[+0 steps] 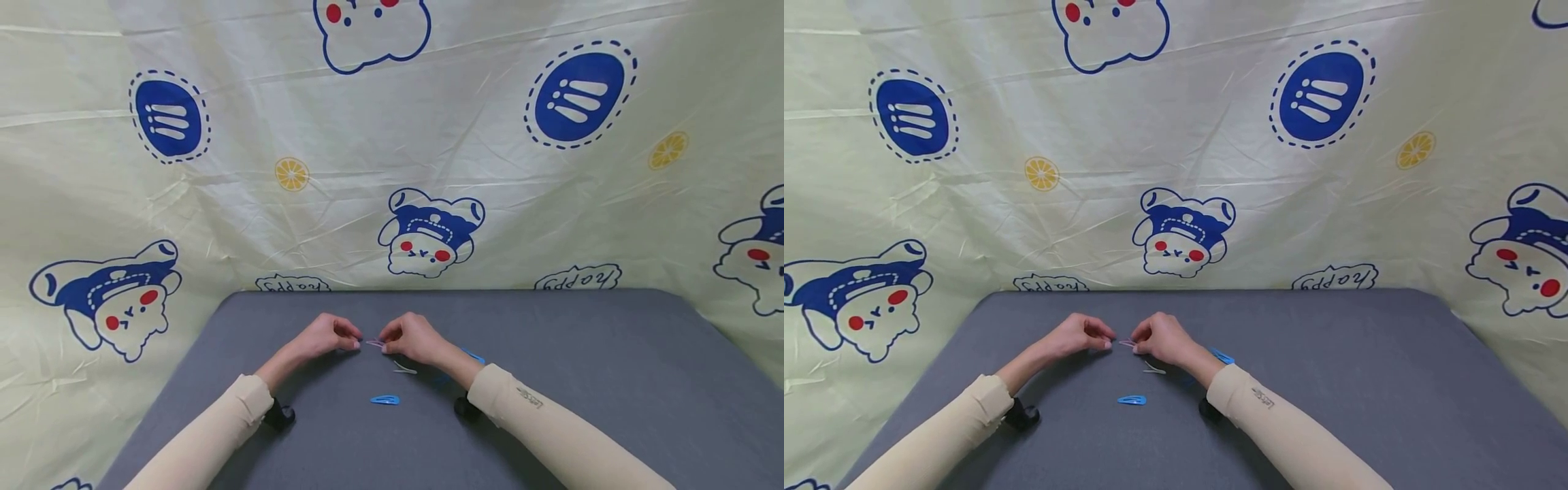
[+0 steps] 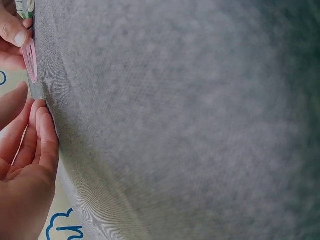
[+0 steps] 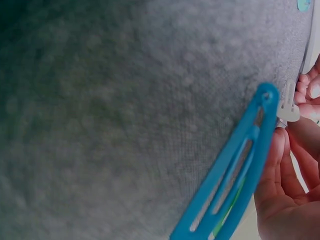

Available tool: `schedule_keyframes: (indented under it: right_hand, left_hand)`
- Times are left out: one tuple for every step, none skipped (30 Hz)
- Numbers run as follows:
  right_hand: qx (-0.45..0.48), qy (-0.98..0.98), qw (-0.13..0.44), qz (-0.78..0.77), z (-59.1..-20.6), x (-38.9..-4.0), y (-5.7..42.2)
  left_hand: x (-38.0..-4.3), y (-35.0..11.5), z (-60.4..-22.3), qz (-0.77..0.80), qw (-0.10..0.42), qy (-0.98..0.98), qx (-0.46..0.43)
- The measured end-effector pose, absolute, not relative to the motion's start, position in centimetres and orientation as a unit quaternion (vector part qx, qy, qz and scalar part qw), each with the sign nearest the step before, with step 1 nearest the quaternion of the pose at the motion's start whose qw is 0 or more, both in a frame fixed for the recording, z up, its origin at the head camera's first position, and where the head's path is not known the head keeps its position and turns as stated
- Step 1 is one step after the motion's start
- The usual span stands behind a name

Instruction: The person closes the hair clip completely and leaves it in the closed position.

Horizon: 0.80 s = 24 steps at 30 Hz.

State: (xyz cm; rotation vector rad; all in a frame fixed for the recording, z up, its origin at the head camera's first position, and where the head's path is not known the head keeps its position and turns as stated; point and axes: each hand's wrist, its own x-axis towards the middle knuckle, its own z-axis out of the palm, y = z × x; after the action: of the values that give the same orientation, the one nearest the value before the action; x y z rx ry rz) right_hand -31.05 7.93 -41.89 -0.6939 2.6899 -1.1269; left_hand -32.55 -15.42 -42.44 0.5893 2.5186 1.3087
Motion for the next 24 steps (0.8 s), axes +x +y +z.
schedule_keyframes:
  right_hand:
    - [-0.229, 0.895, 0.073, -0.376, -41.95, -31.09, 7.88]
    - [-0.229, 0.895, 0.074, -0.376, -41.95, -31.11, 7.83]
    - [-0.227, 0.896, 0.075, -0.375, -41.97, -31.12, 7.79]
    - [-0.225, 0.896, 0.076, -0.374, -42.02, -31.16, 7.76]
    - [-0.223, 0.897, 0.077, -0.374, -42.06, -31.19, 7.74]
    - [-0.221, 0.898, 0.078, -0.373, -42.10, -31.22, 7.72]
    - [-0.221, 0.899, 0.078, -0.371, -42.15, -31.27, 7.71]
    - [-0.221, 0.899, 0.076, -0.369, -42.18, -31.30, 7.69]
    - [-0.220, 0.900, 0.075, -0.368, -42.20, -31.33, 7.67]
    - [-0.220, 0.900, 0.074, -0.368, -42.20, -31.35, 7.65]
    - [-0.220, 0.901, 0.073, -0.367, -42.19, -31.36, 7.63]
    - [-0.221, 0.901, 0.071, -0.367, -42.17, -31.38, 7.61]
    - [-0.222, 0.901, 0.069, -0.366, -42.14, -31.40, 7.59]
    - [-0.223, 0.901, 0.068, -0.367, -42.09, -31.39, 7.57]
    - [-0.223, 0.900, 0.069, -0.367, -42.06, -31.39, 7.56]
    - [-0.224, 0.900, 0.070, -0.367, -42.04, -31.39, 7.56]
    - [-0.225, 0.900, 0.070, -0.366, -42.02, -31.39, 7.57]
    - [-0.225, 0.901, 0.070, -0.365, -42.00, -31.39, 7.58]
    - [-0.226, 0.901, 0.071, -0.364, -41.98, -31.39, 7.60]
    - [-0.226, 0.901, 0.073, -0.364, -41.97, -31.40, 7.62]
    - [-0.227, 0.900, 0.074, -0.364, -41.98, -31.41, 7.65]
    - [-0.227, 0.900, 0.074, -0.364, -42.00, -31.43, 7.68]
    - [-0.227, 0.900, 0.074, -0.364, -42.01, -31.45, 7.71]
    - [-0.228, 0.900, 0.074, -0.365, -42.04, -31.46, 7.73]
  left_hand:
    - [-32.57, -15.43, -42.52, 0.449, 0.120, 0.862, 0.201]
    - [-32.57, -15.43, -42.59, 0.449, 0.119, 0.862, 0.201]
    - [-32.56, -15.42, -42.65, 0.449, 0.118, 0.863, 0.200]
    - [-32.54, -15.41, -42.71, 0.450, 0.118, 0.862, 0.199]
    - [-32.53, -15.40, -42.78, 0.451, 0.116, 0.862, 0.199]
    - [-32.51, -15.39, -42.83, 0.452, 0.116, 0.862, 0.199]
    - [-32.48, -15.39, -42.87, 0.453, 0.115, 0.862, 0.198]
    - [-32.45, -15.38, -42.89, 0.454, 0.115, 0.861, 0.198]
    - [-32.42, -15.39, -42.89, 0.455, 0.115, 0.861, 0.197]
    - [-32.40, -15.40, -42.88, 0.456, 0.114, 0.860, 0.197]
    - [-32.38, -15.41, -42.86, 0.457, 0.113, 0.860, 0.197]
    - [-32.37, -15.42, -42.83, 0.457, 0.113, 0.860, 0.197]
    - [-32.38, -15.42, -42.81, 0.458, 0.113, 0.859, 0.198]
    - [-32.40, -15.42, -42.81, 0.457, 0.112, 0.859, 0.199]
    - [-32.42, -15.43, -42.81, 0.457, 0.112, 0.859, 0.200]
    - [-32.43, -15.43, -42.80, 0.457, 0.112, 0.859, 0.201]
    - [-32.44, -15.43, -42.79, 0.458, 0.112, 0.859, 0.201]
    - [-32.44, -15.43, -42.79, 0.458, 0.113, 0.859, 0.201]
    - [-32.44, -15.43, -42.78, 0.459, 0.113, 0.858, 0.201]
    - [-32.42, -15.44, -42.77, 0.459, 0.113, 0.858, 0.200]
    - [-32.39, -15.46, -42.74, 0.460, 0.114, 0.858, 0.199]
    - [-32.36, -15.46, -42.73, 0.461, 0.114, 0.857, 0.199]
    - [-32.33, -15.47, -42.71, 0.461, 0.114, 0.857, 0.199]
    - [-32.30, -15.48, -42.71, 0.462, 0.114, 0.857, 0.199]
